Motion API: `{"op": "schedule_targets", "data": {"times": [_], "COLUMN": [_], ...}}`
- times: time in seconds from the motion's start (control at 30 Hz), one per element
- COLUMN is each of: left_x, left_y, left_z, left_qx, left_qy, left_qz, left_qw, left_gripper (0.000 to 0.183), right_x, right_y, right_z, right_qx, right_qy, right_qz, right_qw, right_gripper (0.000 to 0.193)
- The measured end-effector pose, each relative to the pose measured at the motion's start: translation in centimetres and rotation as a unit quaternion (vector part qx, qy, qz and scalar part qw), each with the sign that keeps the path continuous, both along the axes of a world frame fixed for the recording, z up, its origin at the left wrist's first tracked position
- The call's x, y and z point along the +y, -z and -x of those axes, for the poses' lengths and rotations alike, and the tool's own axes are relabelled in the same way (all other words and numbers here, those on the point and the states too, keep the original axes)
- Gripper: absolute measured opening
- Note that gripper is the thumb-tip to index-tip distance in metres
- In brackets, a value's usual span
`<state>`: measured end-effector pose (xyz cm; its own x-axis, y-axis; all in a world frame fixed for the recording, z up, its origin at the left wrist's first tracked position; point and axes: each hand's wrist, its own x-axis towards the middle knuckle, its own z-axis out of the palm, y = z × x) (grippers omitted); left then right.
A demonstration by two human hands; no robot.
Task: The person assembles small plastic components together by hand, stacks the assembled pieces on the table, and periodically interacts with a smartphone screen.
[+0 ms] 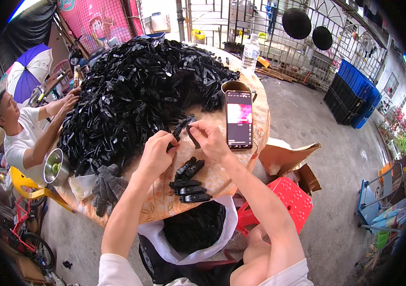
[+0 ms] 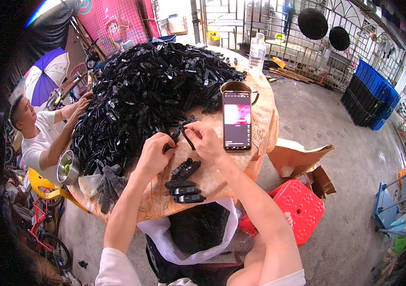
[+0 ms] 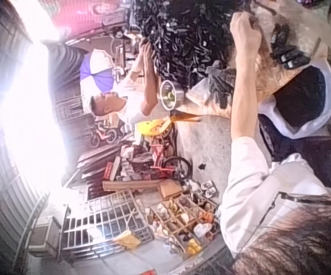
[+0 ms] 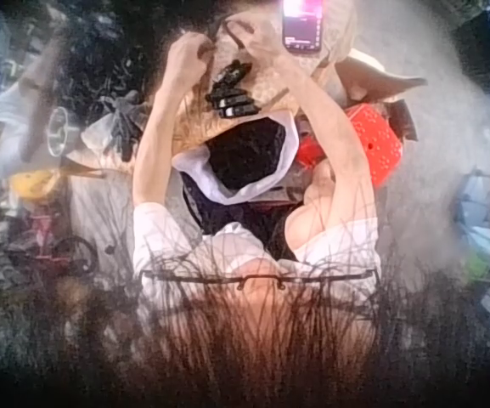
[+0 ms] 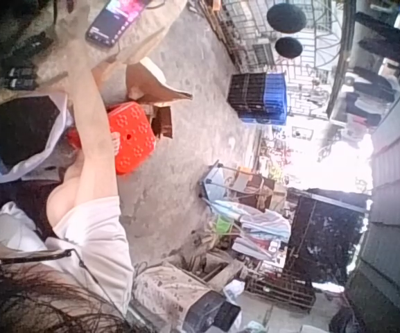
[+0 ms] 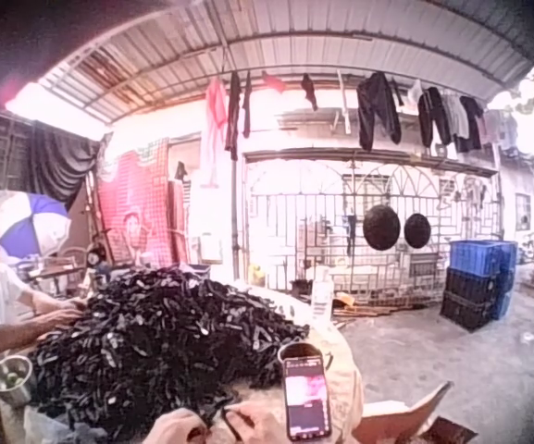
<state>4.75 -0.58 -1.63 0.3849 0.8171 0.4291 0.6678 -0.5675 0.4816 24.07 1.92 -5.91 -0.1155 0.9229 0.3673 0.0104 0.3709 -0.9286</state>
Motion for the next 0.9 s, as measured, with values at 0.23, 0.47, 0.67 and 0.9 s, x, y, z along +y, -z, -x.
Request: {"op": "schedule_targets", "data": {"times": [0.23,0.47,0.67,0.9], "left_x": [0.6,0.4,1.2,0.0], "left_y": [0.5,0.0,1.2,0.0], "left_z": [-0.4,-1.0,-0.1,-1.3], "left_qx": [-0.233,-0.352,-0.262,-0.316], "left_qy": [-0.015,0.031,0.058,0.036], "left_qz": [0.121,0.23,0.12,0.204], "left_qw": [0.965,0.907,0.956,0.926], "left_gripper": [0.018,0.014,0.016,0.02], "right_x": [-0.3,-0.6,-0.7,-1.0], "right_y": [-0.9,-1.3,-1.6,-1.9], "right_z": [-0.3,-0.9,-0.3,-0.7], "right_qx": [0.03,0.069,0.12,0.09], "right_qy": [-0.045,-0.107,-0.153,-0.155], "right_qz": [-0.056,0.083,0.103,0.119], "right_qw": [0.997,0.988,0.976,0.977], "right_gripper": [0.014,0.017,0.016,0.02]}}
